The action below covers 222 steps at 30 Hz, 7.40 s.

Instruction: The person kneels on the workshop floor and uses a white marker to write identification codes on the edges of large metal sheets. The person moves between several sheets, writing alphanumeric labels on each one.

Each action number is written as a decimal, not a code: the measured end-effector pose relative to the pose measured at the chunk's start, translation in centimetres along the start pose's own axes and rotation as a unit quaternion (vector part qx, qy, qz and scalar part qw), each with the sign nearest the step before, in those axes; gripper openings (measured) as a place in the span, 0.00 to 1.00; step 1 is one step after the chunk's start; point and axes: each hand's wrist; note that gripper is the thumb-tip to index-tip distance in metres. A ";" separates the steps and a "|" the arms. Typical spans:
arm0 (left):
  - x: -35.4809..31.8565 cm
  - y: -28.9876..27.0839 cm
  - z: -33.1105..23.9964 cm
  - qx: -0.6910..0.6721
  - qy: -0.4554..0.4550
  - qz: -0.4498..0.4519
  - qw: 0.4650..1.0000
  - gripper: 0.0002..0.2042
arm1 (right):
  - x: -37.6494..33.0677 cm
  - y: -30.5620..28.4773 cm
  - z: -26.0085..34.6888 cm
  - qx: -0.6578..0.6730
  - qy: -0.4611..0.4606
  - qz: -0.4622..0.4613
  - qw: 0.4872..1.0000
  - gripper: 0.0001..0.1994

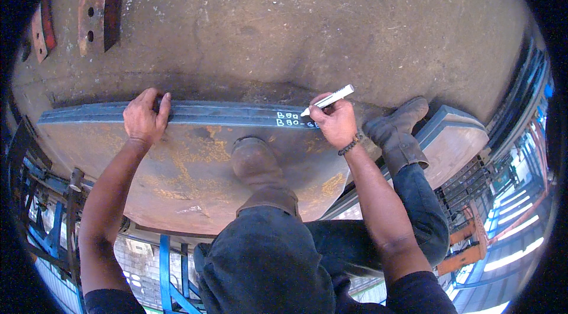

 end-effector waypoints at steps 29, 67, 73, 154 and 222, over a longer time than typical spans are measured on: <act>-0.2 1.0 0.3 0.004 0.023 -0.044 0.999 0.12 | 0.5 -1.8 -1.0 0.074 0.016 -0.018 0.997 0.07; 0.1 0.0 -0.5 -0.018 0.003 -0.011 1.000 0.15 | 0.1 -1.0 -1.0 -0.043 0.001 -0.009 0.999 0.09; 0.0 0.2 -0.1 -0.015 0.012 -0.015 1.000 0.14 | 0.3 -1.2 -1.4 -0.028 0.008 -0.028 0.999 0.09; -0.3 1.1 0.8 0.015 0.018 -0.035 0.999 0.13 | 0.0 -3.0 -2.5 -0.024 0.008 -0.062 0.998 0.11; 0.0 0.5 -0.2 0.001 0.010 -0.018 1.000 0.12 | -0.2 -4.6 -3.2 -0.022 0.010 -0.072 0.997 0.09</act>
Point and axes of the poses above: each hand's wrist, its own x-axis towards the middle knuckle, its own y-axis out of the palm, z = x × y, and after that the axes turned 8 degrees about y, right-handed
